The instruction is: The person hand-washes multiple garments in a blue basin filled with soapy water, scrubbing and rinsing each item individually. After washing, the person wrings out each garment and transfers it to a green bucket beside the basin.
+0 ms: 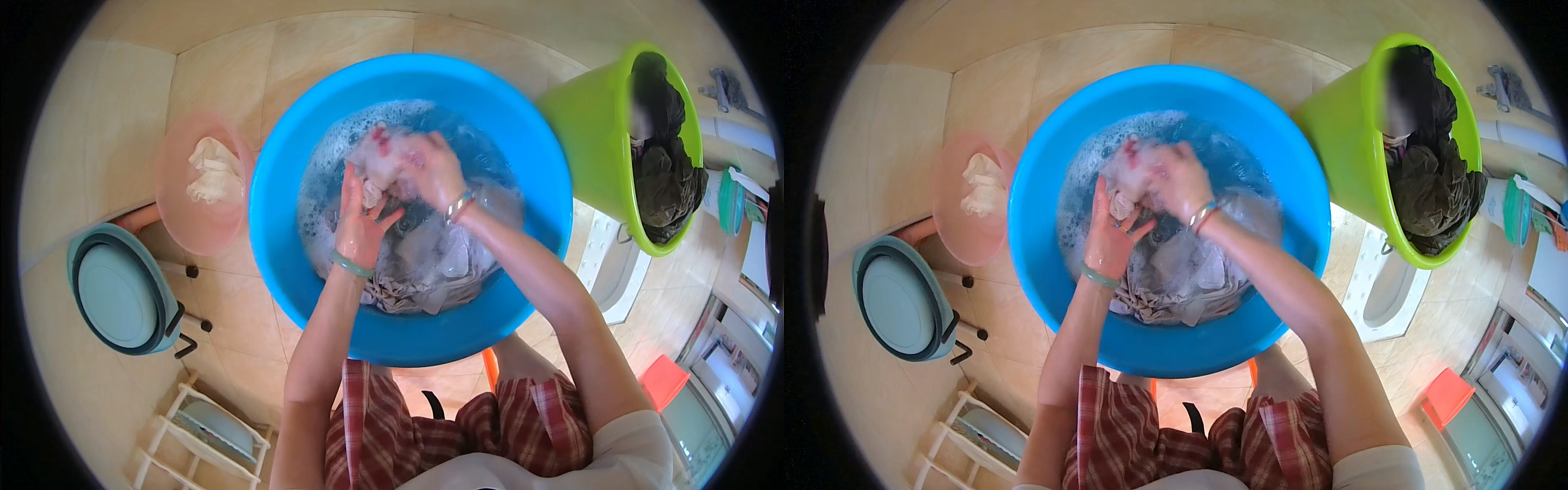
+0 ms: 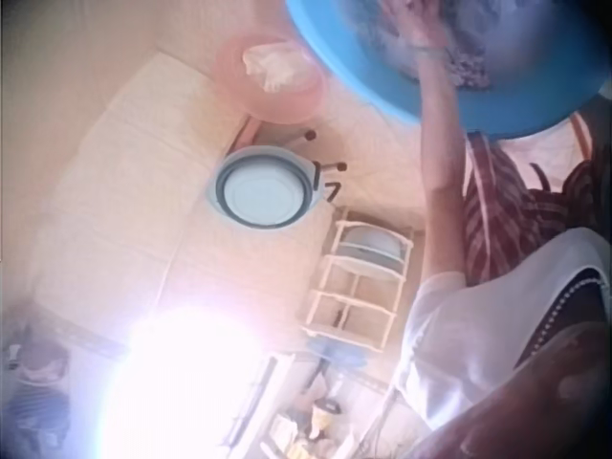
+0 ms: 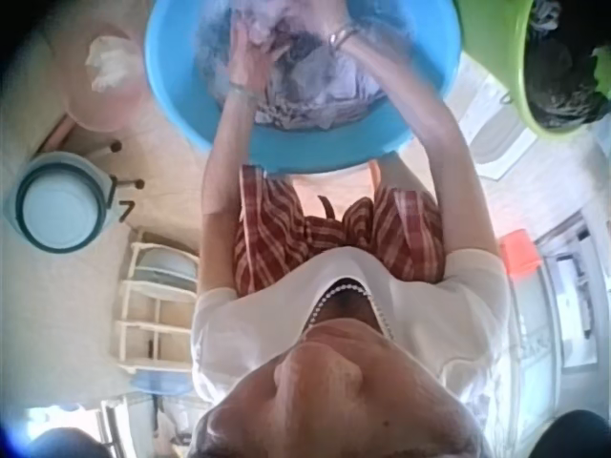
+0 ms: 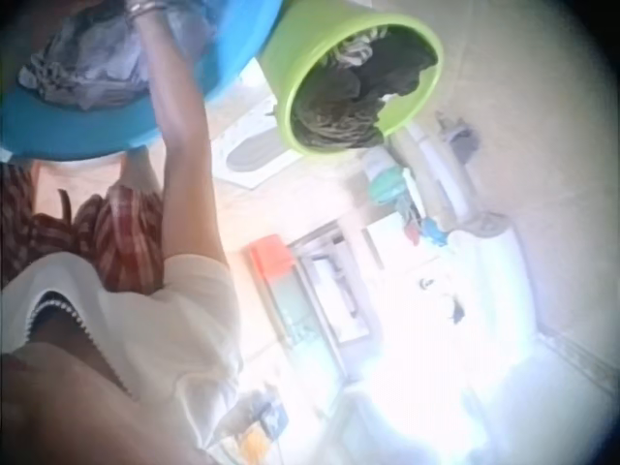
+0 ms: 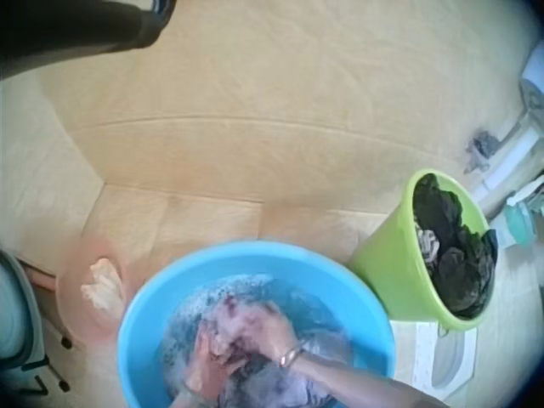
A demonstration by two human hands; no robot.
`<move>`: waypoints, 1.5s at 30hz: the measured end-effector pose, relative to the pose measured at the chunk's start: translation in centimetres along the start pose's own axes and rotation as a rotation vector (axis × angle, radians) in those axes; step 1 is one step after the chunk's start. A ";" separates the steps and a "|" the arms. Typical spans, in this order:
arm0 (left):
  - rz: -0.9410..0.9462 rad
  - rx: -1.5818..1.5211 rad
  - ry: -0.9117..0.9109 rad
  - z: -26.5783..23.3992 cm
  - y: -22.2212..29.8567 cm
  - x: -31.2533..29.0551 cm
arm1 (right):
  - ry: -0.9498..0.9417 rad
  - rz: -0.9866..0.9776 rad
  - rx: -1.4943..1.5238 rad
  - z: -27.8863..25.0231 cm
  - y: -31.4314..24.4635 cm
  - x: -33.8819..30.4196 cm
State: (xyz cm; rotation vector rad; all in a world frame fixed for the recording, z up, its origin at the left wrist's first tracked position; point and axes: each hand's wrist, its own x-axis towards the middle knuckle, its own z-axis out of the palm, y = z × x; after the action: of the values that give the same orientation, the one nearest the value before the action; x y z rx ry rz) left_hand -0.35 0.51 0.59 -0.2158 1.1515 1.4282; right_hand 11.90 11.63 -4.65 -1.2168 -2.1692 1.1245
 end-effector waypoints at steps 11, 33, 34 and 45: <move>-0.404 -0.588 -0.412 -0.9 2.8 2.4 | -0.067 -0.578 -0.045 -3.7 -17.0 -8.2; 0.095 -0.090 0.169 -1.7 -0.9 1.2 | -0.039 0.195 -0.256 -0.9 2.1 0.3; 0.033 -0.139 0.188 -1.8 -0.2 1.1 | 0.005 0.184 -0.336 -0.7 2.7 -0.2; -0.007 0.014 -0.127 -1.8 -0.9 2.4 | 0.017 -0.254 0.076 1.2 -1.5 -1.7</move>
State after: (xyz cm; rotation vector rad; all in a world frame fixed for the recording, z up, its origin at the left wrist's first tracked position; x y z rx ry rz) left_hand -1.07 0.60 -2.45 -0.1177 1.0557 1.4075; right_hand 11.25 9.20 -4.05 -0.8855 -2.1732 1.0732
